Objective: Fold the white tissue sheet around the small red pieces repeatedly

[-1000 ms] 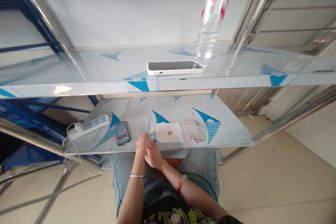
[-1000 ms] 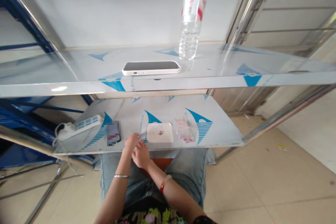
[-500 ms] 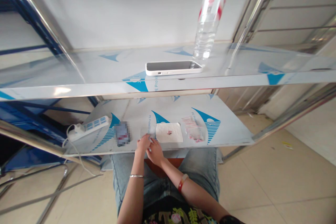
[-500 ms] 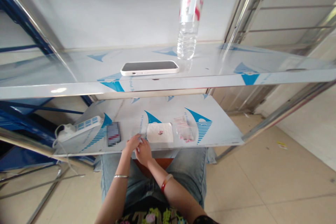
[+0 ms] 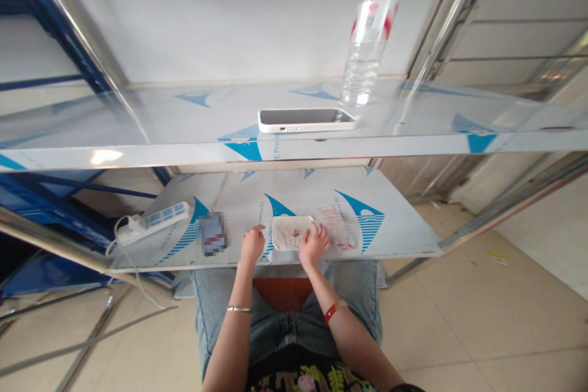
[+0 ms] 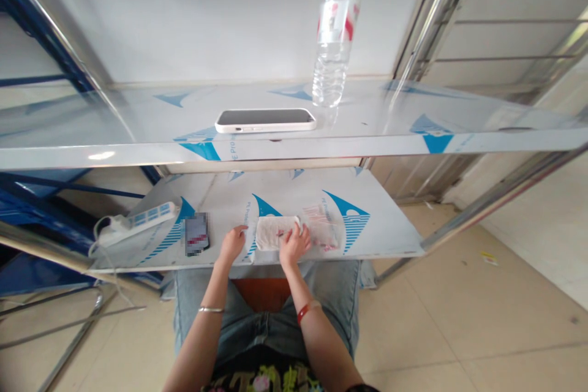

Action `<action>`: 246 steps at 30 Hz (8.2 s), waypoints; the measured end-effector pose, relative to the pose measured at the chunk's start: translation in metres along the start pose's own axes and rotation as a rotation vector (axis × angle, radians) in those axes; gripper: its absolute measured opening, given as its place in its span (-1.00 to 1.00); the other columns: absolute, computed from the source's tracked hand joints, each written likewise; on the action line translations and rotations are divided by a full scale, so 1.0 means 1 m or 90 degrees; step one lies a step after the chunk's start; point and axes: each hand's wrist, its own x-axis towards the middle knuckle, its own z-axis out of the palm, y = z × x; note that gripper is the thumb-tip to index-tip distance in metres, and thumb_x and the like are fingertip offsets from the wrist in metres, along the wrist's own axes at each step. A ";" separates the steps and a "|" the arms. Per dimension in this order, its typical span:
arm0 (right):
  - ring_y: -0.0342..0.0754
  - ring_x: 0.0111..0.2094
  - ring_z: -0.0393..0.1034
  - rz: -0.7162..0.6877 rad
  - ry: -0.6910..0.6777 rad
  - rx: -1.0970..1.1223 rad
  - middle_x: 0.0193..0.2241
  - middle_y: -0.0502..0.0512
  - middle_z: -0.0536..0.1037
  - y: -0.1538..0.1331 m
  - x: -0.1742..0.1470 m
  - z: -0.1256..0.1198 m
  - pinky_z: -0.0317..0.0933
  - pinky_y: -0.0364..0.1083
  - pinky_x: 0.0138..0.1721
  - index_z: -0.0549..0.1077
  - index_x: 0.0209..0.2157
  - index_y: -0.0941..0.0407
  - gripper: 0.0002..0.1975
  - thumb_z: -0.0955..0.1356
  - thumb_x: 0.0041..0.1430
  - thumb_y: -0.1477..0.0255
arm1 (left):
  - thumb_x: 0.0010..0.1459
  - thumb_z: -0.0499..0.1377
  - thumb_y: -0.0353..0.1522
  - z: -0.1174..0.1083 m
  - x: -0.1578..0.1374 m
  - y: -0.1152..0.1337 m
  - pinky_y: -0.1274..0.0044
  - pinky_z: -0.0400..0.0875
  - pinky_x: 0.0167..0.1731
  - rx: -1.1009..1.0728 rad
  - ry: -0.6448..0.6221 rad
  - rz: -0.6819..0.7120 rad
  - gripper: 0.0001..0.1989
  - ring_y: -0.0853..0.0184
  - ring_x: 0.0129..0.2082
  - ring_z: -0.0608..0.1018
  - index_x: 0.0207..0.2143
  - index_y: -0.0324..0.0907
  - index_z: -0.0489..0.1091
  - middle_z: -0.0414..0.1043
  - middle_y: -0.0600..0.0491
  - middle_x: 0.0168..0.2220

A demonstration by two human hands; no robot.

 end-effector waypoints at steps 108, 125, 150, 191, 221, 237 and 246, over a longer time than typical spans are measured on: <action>-0.12 -0.58 0.21 0.033 -0.379 0.392 -0.68 -0.04 0.33 -0.052 0.026 -0.041 0.02 -0.18 -0.51 0.25 -0.66 0.09 -0.73 0.23 0.07 0.32 | 0.08 0.07 -0.48 0.016 -0.027 0.080 0.57 0.34 -0.30 -0.248 0.183 0.105 -0.83 0.36 -0.39 0.49 -0.44 -0.23 0.47 0.49 -0.02 -0.39; -0.10 -0.56 0.23 0.003 -0.358 0.318 -0.67 -0.03 0.35 -0.057 0.026 -0.048 0.03 -0.17 -0.49 0.22 -0.64 0.09 -0.73 0.20 0.07 0.30 | 0.10 0.09 -0.43 0.012 -0.030 0.086 0.59 0.31 -0.34 -0.269 0.197 0.053 -0.82 0.35 -0.40 0.51 -0.45 -0.24 0.50 0.52 -0.02 -0.41; -0.10 -0.50 0.34 0.085 -0.424 0.357 -0.59 0.00 0.44 -0.061 0.006 -0.044 0.19 -0.17 -0.48 0.32 -0.58 0.10 -0.73 0.23 0.07 0.25 | 0.17 -0.01 -0.45 -0.001 -0.018 0.062 0.48 0.33 -0.08 -0.081 0.001 0.091 -0.66 0.21 -0.03 0.48 -0.06 -0.16 0.43 0.45 -0.06 -0.02; 0.13 -0.10 0.33 0.005 -0.239 0.103 -0.17 0.29 0.48 0.034 -0.020 -0.007 0.08 0.09 0.01 0.37 -0.19 0.18 -0.60 0.28 0.06 0.16 | 0.03 0.18 -0.47 0.034 -0.004 0.025 0.43 0.28 0.05 -0.230 -0.020 0.133 -0.82 0.24 -0.04 0.49 -0.28 -0.17 0.51 0.51 -0.04 -0.12; 0.13 0.06 0.21 -0.065 -0.153 0.204 0.00 0.30 0.37 0.009 -0.009 -0.016 0.04 0.09 0.08 0.26 0.05 0.22 -0.41 0.33 0.04 0.18 | 0.05 0.20 -0.30 0.034 -0.008 0.048 0.46 0.35 -0.04 -0.329 -0.025 0.228 -0.70 0.25 -0.10 0.52 -0.15 -0.19 0.47 0.52 -0.06 -0.13; -0.03 -0.39 0.42 0.302 -0.487 0.619 -0.49 0.08 0.53 -0.040 -0.001 -0.031 0.22 -0.16 -0.43 0.46 -0.50 0.15 -0.69 0.42 -0.10 0.16 | -0.10 0.26 -0.08 0.004 -0.002 0.040 0.49 0.37 -0.28 -0.708 0.000 0.033 -0.59 0.22 -0.30 0.56 -0.36 -0.26 0.49 0.56 -0.11 -0.31; -0.10 -0.48 0.43 0.270 -0.655 0.639 -0.50 0.08 0.57 -0.045 -0.003 -0.038 0.17 -0.17 -0.44 0.54 -0.43 0.15 -0.70 0.43 -0.10 0.19 | -0.16 0.32 -0.12 0.005 0.000 0.037 0.42 0.40 -0.21 -0.796 -0.005 -0.015 -0.57 0.18 -0.30 0.57 -0.34 -0.29 0.53 0.57 -0.12 -0.32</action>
